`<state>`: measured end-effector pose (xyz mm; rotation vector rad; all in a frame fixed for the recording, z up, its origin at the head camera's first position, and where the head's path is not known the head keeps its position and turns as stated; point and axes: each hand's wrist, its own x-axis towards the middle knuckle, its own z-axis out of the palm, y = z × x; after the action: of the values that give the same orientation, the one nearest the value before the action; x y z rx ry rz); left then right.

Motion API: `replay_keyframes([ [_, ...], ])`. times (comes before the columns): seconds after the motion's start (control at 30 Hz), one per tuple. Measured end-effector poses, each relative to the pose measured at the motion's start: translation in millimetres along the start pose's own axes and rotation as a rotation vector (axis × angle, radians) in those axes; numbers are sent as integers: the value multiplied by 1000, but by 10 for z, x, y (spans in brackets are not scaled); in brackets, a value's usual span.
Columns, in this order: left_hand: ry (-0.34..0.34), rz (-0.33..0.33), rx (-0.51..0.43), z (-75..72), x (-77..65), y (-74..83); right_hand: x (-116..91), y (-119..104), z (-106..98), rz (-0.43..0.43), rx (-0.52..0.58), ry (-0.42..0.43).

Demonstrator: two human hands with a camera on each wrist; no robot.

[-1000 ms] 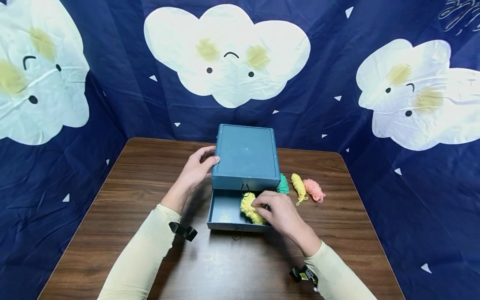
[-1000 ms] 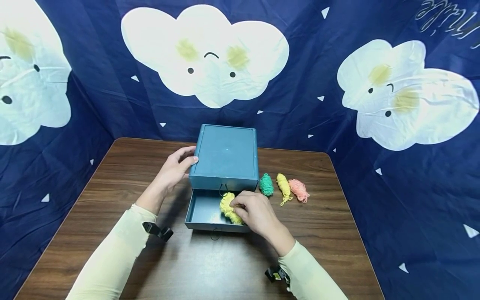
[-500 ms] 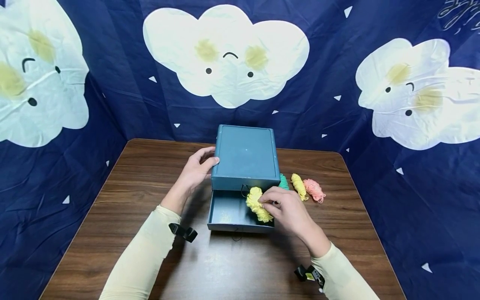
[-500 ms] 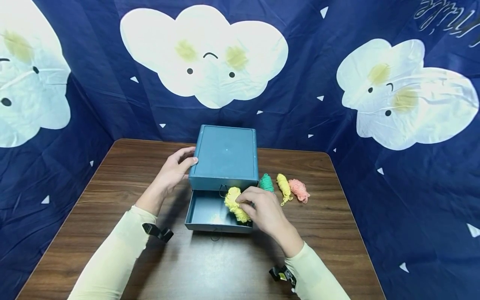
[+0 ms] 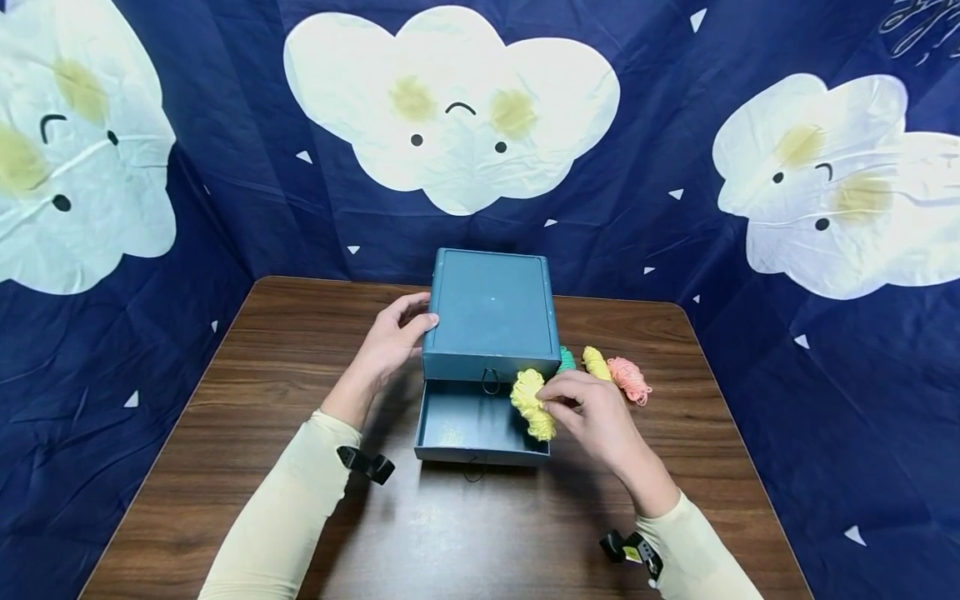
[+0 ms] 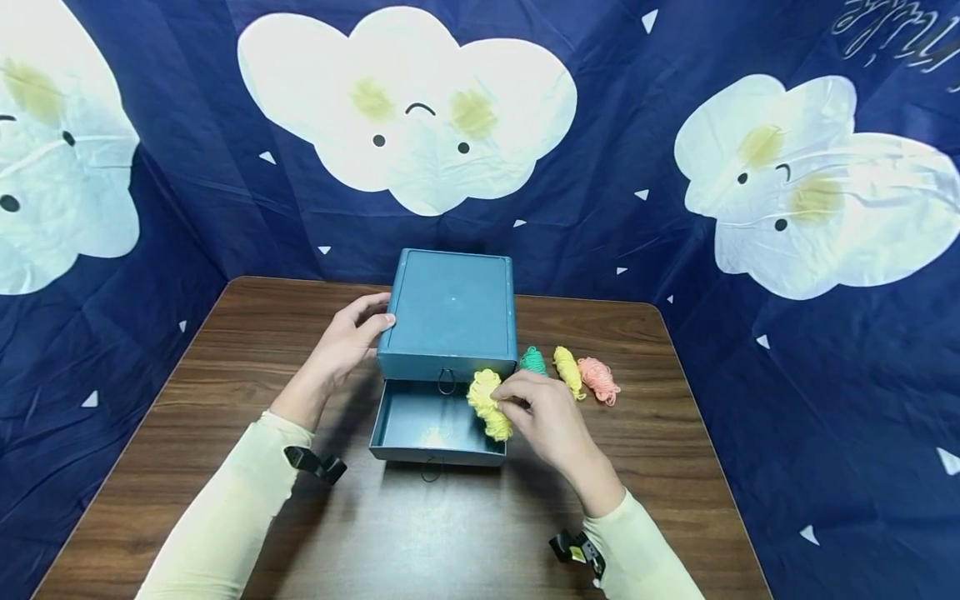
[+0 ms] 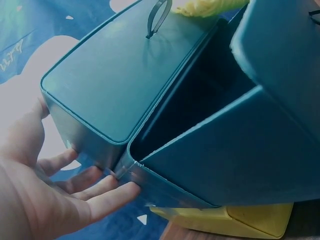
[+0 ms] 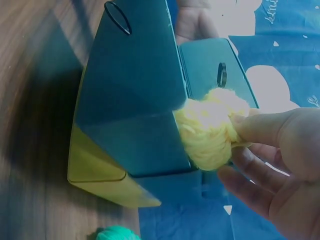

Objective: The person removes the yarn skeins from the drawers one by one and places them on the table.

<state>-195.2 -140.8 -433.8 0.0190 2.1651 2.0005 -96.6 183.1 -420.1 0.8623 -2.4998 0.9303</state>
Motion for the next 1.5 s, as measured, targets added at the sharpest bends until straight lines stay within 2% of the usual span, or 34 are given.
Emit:
replay_keyframes([
  [0.3,2,14,6,-1,-11,28,-67,49,-130,53,-19,16],
  [0.53,1,9,12,-10,-14,39,-141,147,-211,53,-57,55],
  [0.87,7,11,5,-2,2,18,-262,377,-152,119,-135,38],
  [1.17,0,13,14,9,-15,9,-348,651,33,238,-167,-74],
  [1.5,-2,13,13,-10,-17,0,-343,810,238,262,-202,-205],
])
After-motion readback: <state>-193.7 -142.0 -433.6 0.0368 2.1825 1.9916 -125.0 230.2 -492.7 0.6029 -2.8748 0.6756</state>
